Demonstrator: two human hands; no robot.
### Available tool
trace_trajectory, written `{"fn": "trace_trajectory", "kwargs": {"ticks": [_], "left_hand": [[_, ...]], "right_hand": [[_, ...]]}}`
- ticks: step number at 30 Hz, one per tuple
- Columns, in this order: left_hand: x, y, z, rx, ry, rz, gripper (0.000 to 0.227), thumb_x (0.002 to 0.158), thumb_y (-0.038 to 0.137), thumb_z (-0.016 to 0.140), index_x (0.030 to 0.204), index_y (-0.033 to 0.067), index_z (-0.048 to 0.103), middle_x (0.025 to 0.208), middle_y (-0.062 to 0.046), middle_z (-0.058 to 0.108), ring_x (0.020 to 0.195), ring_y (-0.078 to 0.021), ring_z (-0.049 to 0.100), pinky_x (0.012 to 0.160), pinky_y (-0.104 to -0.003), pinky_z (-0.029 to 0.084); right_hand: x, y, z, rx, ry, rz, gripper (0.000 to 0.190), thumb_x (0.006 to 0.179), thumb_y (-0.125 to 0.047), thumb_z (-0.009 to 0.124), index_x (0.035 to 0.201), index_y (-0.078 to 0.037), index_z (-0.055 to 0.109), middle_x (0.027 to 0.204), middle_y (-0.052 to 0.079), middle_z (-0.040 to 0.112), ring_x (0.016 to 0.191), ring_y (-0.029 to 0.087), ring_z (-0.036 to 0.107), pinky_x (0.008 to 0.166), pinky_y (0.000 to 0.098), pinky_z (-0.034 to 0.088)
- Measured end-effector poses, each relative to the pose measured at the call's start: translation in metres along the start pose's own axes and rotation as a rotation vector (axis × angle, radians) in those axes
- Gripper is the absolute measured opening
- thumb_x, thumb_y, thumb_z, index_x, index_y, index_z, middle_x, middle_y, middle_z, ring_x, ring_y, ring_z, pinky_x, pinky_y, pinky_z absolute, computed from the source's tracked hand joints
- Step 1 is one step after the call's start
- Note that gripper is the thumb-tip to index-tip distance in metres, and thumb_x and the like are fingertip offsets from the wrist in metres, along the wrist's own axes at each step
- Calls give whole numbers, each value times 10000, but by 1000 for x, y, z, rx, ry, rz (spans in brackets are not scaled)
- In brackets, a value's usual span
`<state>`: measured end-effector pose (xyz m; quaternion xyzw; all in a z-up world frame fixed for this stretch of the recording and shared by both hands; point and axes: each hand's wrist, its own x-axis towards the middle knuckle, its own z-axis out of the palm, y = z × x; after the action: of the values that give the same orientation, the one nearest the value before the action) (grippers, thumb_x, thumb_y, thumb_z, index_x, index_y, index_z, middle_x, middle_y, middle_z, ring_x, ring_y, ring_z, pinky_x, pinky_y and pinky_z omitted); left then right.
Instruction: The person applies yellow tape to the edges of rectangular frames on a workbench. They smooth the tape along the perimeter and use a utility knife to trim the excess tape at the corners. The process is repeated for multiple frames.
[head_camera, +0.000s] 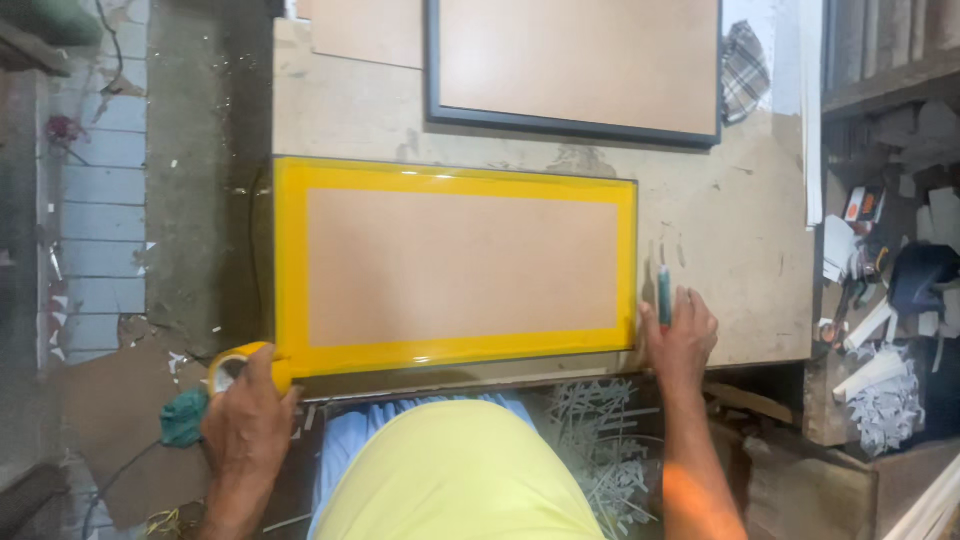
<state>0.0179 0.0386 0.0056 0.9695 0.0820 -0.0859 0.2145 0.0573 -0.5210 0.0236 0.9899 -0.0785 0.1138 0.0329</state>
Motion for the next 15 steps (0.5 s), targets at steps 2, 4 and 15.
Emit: {"fn": "trace_trajectory", "kwargs": {"ticks": [2, 4, 15], "left_hand": [[0, 8, -1, 150, -42, -95, 694, 814, 224, 827, 1428, 133, 518, 1043, -175, 727, 969, -394, 707, 855, -514, 541], [-4, 14, 0, 171, -37, -140, 711, 795, 211, 831, 1432, 141, 522, 1095, -173, 730, 978, -413, 701, 859, -521, 538], [-2, -9, 30, 264, -69, -411, 717, 817, 233, 862, 1438, 167, 510, 1122, -215, 731, 1015, -439, 713, 876, -554, 544]], "right_hand": [[-4, 8, -8, 100, -200, -28, 681, 815, -413, 783, 1338, -30, 572, 1192, 204, 691, 1019, 381, 675, 847, 495, 531], [-11, 11, -11, 283, -479, 37, 739, 728, -403, 840, 1329, -72, 566, 1102, 178, 714, 980, 368, 686, 801, 497, 541], [-28, 42, 28, 300, -628, -87, 362, 775, -220, 847, 1021, -86, 618, 715, 161, 709, 714, 380, 715, 615, 486, 555]]}}
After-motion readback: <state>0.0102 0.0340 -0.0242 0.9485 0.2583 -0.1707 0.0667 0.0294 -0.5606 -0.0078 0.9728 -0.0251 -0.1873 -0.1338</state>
